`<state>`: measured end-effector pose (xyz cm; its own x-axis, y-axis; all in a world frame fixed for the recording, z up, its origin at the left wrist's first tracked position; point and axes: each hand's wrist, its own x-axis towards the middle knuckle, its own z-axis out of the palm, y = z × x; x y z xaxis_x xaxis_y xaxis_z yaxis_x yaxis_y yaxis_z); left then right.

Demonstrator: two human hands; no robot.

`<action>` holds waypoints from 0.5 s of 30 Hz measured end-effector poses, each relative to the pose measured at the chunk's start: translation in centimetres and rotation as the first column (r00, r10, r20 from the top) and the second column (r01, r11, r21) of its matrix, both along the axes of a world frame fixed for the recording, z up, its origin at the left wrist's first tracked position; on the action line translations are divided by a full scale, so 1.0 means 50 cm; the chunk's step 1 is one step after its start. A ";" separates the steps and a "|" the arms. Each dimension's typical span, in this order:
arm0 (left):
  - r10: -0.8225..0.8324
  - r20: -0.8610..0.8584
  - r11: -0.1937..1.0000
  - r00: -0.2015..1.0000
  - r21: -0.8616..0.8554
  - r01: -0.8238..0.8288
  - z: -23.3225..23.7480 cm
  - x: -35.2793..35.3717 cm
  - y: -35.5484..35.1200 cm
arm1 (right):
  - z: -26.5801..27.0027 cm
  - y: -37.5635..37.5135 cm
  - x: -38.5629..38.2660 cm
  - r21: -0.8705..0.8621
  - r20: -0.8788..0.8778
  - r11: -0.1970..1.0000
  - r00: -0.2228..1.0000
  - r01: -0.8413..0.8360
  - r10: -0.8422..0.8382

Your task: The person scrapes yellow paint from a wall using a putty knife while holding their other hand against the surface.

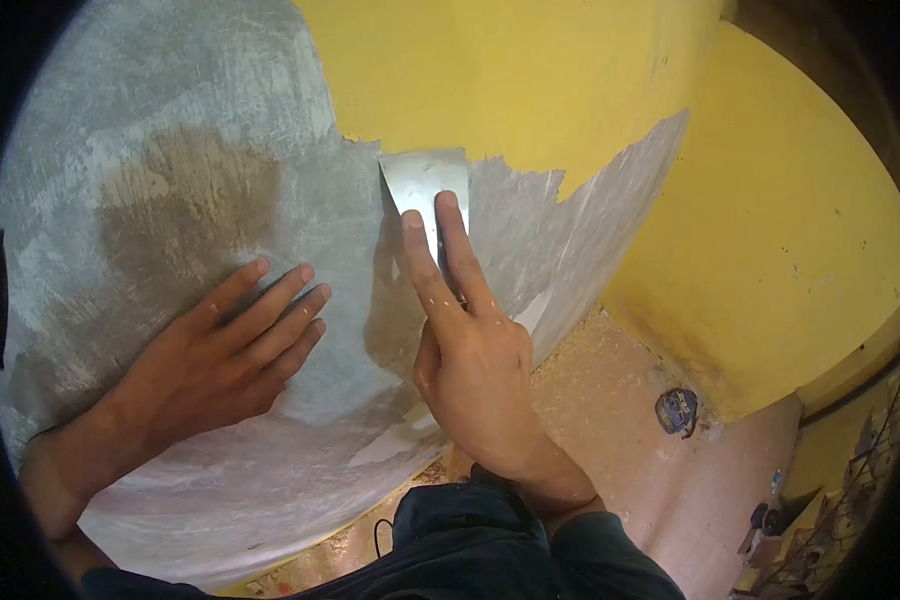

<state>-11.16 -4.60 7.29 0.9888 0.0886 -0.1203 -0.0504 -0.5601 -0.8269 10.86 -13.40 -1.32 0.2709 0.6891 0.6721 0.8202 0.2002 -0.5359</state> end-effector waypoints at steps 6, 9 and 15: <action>-0.006 0.003 1.000 1.000 -0.017 0.006 0.001 0.000 0.001 | -0.025 0.013 0.000 0.038 -0.013 0.998 0.999 -0.040 0.040; -0.014 -0.009 0.999 1.000 0.029 0.014 0.000 -0.001 0.002 | 0.000 0.025 0.004 0.095 -0.039 0.995 0.999 -0.030 0.034; -0.027 -0.018 1.000 0.999 0.002 0.027 0.010 -0.003 -0.001 | 0.000 0.003 0.007 0.008 0.044 1.000 0.999 0.017 -0.017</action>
